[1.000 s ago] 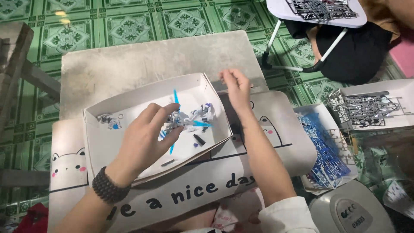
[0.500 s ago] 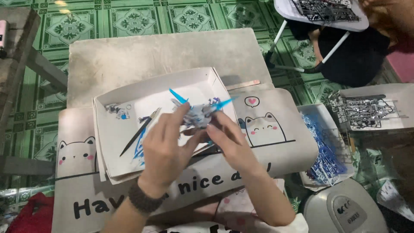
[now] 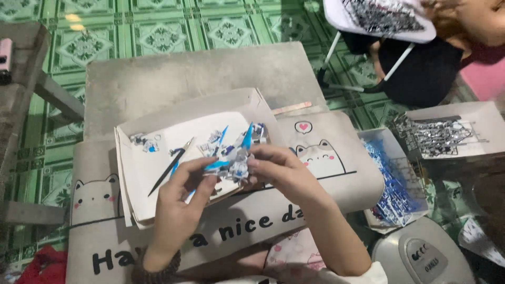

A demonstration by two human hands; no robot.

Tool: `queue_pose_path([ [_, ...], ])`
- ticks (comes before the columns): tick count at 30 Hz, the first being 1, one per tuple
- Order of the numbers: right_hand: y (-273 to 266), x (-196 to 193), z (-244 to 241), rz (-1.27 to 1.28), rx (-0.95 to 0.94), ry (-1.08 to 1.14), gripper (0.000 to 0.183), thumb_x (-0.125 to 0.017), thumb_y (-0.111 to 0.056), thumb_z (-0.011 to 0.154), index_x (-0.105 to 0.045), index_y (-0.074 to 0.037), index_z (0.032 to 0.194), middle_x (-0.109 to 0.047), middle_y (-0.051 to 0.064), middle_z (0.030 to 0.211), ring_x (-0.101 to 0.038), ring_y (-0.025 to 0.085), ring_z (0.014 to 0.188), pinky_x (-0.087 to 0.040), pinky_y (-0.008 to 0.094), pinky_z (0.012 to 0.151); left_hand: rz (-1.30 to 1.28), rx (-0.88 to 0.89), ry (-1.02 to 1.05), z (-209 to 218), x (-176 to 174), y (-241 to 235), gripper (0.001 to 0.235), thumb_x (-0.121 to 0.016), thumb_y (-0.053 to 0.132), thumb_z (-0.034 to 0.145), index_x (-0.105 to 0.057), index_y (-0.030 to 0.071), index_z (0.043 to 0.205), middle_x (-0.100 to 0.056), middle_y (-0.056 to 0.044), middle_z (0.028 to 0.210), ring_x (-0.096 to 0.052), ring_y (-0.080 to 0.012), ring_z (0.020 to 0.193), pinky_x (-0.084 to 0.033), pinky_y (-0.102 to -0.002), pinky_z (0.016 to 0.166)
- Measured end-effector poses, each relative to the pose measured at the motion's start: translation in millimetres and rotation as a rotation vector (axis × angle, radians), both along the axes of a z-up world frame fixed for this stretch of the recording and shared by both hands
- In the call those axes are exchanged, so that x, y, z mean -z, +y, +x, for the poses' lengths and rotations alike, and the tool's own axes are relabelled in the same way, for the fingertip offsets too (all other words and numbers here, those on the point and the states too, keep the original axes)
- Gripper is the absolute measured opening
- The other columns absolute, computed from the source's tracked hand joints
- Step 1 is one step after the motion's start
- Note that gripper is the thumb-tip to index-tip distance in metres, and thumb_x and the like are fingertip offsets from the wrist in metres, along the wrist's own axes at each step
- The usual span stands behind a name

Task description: The person assembles a small white and blue model kit by hand, picking up individual plastic parts from a box and attaching them to a growing structure. The person handles the parts one at a time, snapping them together to form the model.

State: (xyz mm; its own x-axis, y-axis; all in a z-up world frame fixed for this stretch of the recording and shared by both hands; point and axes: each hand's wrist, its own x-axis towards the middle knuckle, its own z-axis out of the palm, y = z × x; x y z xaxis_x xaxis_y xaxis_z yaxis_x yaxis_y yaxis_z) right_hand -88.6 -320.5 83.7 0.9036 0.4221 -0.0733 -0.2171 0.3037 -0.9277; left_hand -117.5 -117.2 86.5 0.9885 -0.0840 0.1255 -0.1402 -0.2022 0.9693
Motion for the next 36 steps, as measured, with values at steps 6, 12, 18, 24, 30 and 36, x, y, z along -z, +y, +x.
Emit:
queue_pose_path([
  [6, -19.1, 37.8, -8.1, 0.018, -0.086, -0.102, 0.033, -0.058, -0.022, 0.09, -0.057, 0.003, 0.111, -0.064, 0.014, 0.101, -0.063, 0.023, 0.089, -0.054, 0.033, 0.08, 0.098, 0.113, -0.066, 7.7, -6.9, 13.4, 0.02, -0.06, 0.02, 0.083, -0.067, 0.01, 0.099, -0.071, 0.0, 0.096, -0.065, -0.0099, 0.083, -0.05, -0.022, 0.076],
  [12, 2.5, 69.8, -29.2, 0.267, 0.106, 0.064, 0.013, -0.061, -0.005, 0.086, -0.061, 0.002, 0.097, -0.062, 0.012, 0.083, -0.06, 0.021, 0.077, -0.052, 0.027, 0.069, -0.184, 0.224, 0.175, 19.8, -31.3, 2.7, 0.039, -0.057, 0.017, 0.085, -0.047, 0.014, 0.123, -0.057, -0.002, 0.086, -0.06, -0.0124, 0.078, -0.046, -0.025, 0.072],
  [18, 44.2, 66.1, -53.1, 0.19, 0.605, 0.067, 0.023, -0.06, -0.005, 0.084, -0.065, 0.015, 0.075, -0.064, 0.023, 0.076, -0.057, 0.029, 0.057, -0.052, 0.034, 0.042, -0.144, 0.236, 0.106, -16.2, 3.6, 1.1, 0.049, -0.056, 0.019, 0.083, -0.046, 0.01, 0.13, -0.062, -0.008, 0.121, -0.059, -0.017, 0.114, -0.046, -0.031, 0.096],
  [24, 24.6, 71.8, -62.9, 0.192, 0.312, -0.137, 0.029, -0.049, -0.007, 0.091, -0.06, 0.006, 0.114, -0.064, 0.025, 0.106, -0.063, 0.037, 0.091, -0.06, 0.048, 0.07, 0.021, 0.15, 0.044, -15.9, -1.7, 2.2, 0.044, -0.062, 0.033, 0.08, -0.054, 0.014, 0.118, -0.065, -0.001, 0.113, -0.064, -0.0159, 0.106, -0.049, -0.029, 0.087],
  [30, -26.1, 76.8, -68.2, -0.003, 0.078, -0.175, 0.054, -0.065, -0.028, 0.088, -0.043, 0.001, 0.129, -0.058, 0.014, 0.115, -0.063, 0.026, 0.096, -0.054, 0.039, 0.082, 0.266, 0.476, 0.016, -0.7, -18.0, 13.8, 0.045, -0.067, 0.041, 0.077, -0.05, 0.013, 0.107, -0.072, -0.001, 0.104, -0.07, -0.014, 0.097, -0.052, -0.027, 0.078],
  [36, -2.0, 66.1, -67.8, 0.041, 0.29, -0.115, 0.03, -0.065, -0.011, 0.083, -0.059, 0.003, 0.109, -0.063, 0.011, 0.094, -0.059, 0.02, 0.083, -0.047, 0.032, 0.074, 0.481, 0.561, 0.355, 2.1, -34.1, 1.1, 0.063, -0.063, 0.043, 0.078, -0.04, 0.029, 0.134, -0.07, 0.001, 0.092, -0.066, -0.0146, 0.08, -0.047, -0.026, 0.071],
])
